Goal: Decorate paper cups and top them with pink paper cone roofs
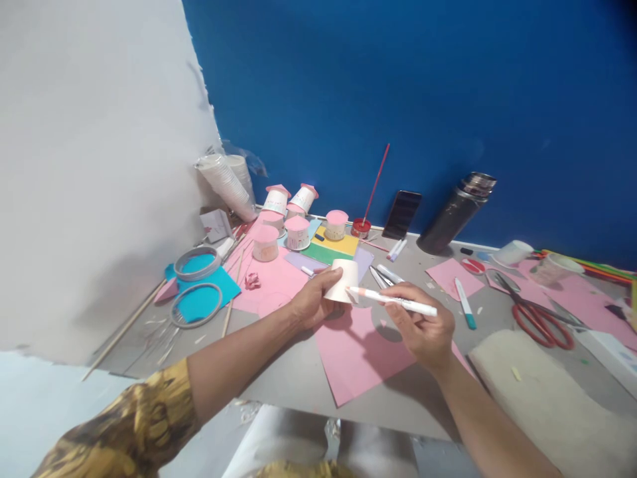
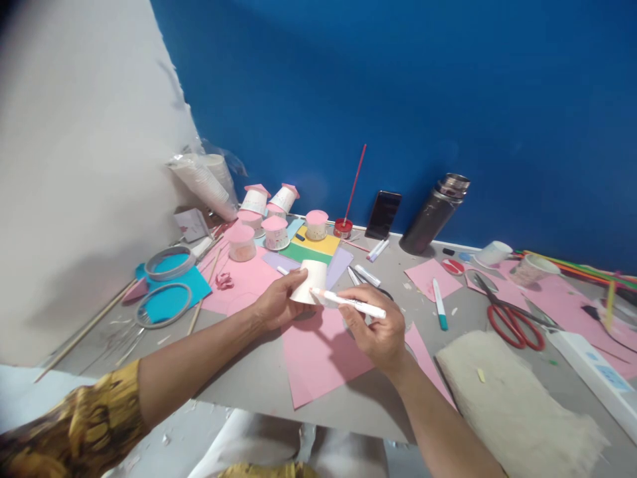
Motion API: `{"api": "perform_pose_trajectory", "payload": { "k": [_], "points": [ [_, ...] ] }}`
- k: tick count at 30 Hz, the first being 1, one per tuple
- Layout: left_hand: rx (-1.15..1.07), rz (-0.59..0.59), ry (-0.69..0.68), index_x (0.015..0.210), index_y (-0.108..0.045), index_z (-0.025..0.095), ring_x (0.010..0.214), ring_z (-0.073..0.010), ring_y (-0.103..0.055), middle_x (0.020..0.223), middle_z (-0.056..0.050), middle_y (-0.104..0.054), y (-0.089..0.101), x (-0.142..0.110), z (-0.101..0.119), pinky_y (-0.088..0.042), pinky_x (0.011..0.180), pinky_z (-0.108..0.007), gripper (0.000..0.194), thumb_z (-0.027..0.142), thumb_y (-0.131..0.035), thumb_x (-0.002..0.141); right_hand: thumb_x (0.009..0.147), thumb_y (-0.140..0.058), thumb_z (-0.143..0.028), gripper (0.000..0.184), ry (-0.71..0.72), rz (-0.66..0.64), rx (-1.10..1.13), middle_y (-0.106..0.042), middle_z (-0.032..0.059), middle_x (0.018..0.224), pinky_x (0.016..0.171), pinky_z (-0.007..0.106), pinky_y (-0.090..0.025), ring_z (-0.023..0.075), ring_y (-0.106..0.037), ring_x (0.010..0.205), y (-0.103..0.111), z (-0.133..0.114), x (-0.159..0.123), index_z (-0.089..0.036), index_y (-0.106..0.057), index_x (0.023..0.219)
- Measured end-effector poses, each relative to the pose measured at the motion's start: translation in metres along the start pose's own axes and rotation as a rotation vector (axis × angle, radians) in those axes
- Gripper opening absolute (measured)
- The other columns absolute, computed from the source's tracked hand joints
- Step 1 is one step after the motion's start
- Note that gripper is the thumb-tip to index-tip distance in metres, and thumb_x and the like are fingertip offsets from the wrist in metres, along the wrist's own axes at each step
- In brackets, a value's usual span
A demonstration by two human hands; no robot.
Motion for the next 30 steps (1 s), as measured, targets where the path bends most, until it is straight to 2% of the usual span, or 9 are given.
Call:
{"api": "perform_pose_trajectory", "payload": {
  "k": [12, 21, 26, 30],
  "points": [
    [0.006, -0.007, 0.010, 0.111, -0.065, 0.013, 0.066, -0.0199, -0.066, 0.081, -0.008, -0.070, -0.0021, -0.0023, -0.0003, -0.056, 0.057, -0.030, 0.024, 0.029, -0.066, 0.093, 0.096, -0.068, -0.027, 0.010, 0.020, -0.005, -0.026, -0.076, 0.0025, 0.088, 0.056, 0.027, -0.053, 0.0128, -0.062, 0.058, -0.0018, 0.0032, 0.0000, -0.024, -0.076, 0.101],
    [0.013, 0.020, 0.000, 0.109, -0.065, 0.012, 0.067, -0.0202, -0.065, 0.080, -0.008, -0.068, 0.0004, 0.0001, -0.0004, -0.056, 0.056, -0.030, 0.024, 0.029, -0.067, 0.092, 0.094, -0.068, -0.029, 0.011, -0.012, -0.041, 0.016, -0.072, 0.0018, 0.072, 0.050, 0.027, -0.050, 0.0134, -0.059, 0.051, -0.0005, -0.0004, -0.0013, -0.022, -0.076, 0.092],
    [0.021, -0.010, -0.003, 0.111, -0.066, 0.012, 0.070, -0.0202, -0.066, 0.084, -0.009, -0.069, -0.0003, -0.0004, 0.0000, -0.056, 0.057, -0.029, 0.026, 0.029, -0.067, 0.092, 0.095, -0.067, -0.027, 0.010, 0.006, 0.011, 0.024, -0.075, 0.0029, 0.080, 0.053, 0.028, -0.053, 0.0129, -0.060, 0.053, 0.0003, 0.0000, -0.0014, -0.022, -0.076, 0.096],
    [0.023, -0.009, -0.003, 0.113, -0.065, 0.011, 0.069, -0.0199, -0.066, 0.084, -0.009, -0.069, 0.0000, -0.0005, -0.0007, -0.056, 0.057, -0.029, 0.025, 0.028, -0.063, 0.095, 0.094, -0.069, -0.027, 0.009, 0.017, 0.003, 0.024, -0.076, 0.0035, 0.083, 0.053, 0.027, -0.053, 0.0128, -0.061, 0.053, -0.0010, -0.0005, -0.0007, -0.023, -0.076, 0.097]
  ]
}}
Point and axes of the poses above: each hand's wrist, its own x-axis towards the middle knuckle, its own y-axis out of the back of the hand, z = x × y, the point moved 3 cm from there along x, towards the middle knuckle
